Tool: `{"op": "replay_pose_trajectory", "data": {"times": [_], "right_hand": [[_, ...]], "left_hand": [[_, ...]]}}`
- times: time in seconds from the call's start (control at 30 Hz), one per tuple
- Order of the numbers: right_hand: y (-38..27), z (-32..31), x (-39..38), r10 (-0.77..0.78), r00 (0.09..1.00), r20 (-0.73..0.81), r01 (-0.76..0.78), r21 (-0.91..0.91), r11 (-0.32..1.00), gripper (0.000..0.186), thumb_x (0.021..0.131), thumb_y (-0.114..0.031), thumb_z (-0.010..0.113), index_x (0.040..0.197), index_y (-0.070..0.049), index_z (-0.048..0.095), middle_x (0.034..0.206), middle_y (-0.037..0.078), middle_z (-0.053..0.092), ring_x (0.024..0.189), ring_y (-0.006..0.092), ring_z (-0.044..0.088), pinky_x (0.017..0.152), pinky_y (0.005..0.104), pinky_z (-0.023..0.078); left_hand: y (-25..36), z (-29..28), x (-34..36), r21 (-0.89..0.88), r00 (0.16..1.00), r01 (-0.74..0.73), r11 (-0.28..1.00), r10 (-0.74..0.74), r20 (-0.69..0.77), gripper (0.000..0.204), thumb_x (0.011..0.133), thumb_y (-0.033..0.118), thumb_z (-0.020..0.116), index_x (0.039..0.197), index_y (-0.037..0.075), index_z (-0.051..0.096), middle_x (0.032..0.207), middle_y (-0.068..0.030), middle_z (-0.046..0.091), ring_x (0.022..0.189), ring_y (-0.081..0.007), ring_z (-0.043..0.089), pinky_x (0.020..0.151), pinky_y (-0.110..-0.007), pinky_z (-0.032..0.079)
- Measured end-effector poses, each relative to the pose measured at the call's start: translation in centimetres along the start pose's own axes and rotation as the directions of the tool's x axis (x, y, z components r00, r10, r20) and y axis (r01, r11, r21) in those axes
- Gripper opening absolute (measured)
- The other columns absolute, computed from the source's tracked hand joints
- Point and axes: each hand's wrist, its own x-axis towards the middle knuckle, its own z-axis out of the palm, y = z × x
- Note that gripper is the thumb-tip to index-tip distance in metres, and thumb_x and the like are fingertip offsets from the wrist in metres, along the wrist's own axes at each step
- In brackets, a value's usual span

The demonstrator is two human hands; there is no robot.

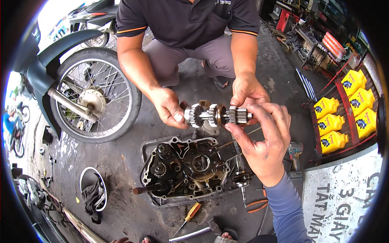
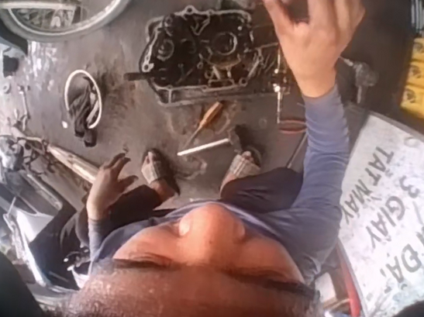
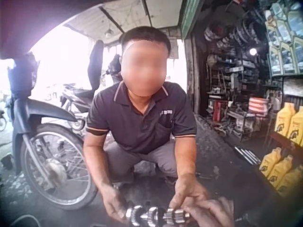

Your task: Disassembling and inspecting gears inside a motorcycle engine crankcase.

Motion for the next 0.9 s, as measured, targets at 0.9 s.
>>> {"op": "replay_pose_trajectory", "data": {"times": [0.9], "right_hand": [[-0.7,-0.2,-1.7,0.068,0.997,0.043,-0.068,-0.001,0.998,0.045,0.060,-0.018,0.086,0.096,-0.005,0.064,0.092,0.006,0.059,0.082,0.0257,0.055,0.076,0.0385,0.041]], "left_hand": [[-1.7,-0.5,0.5,-0.011,0.999,0.042,0.999,-0.043,-0.014,0.051,0.071,0.016,0.077,0.117,0.002,0.059,0.123,-0.0225,0.057,0.109,-0.0431,0.054,0.092,-0.046,0.046]]}}
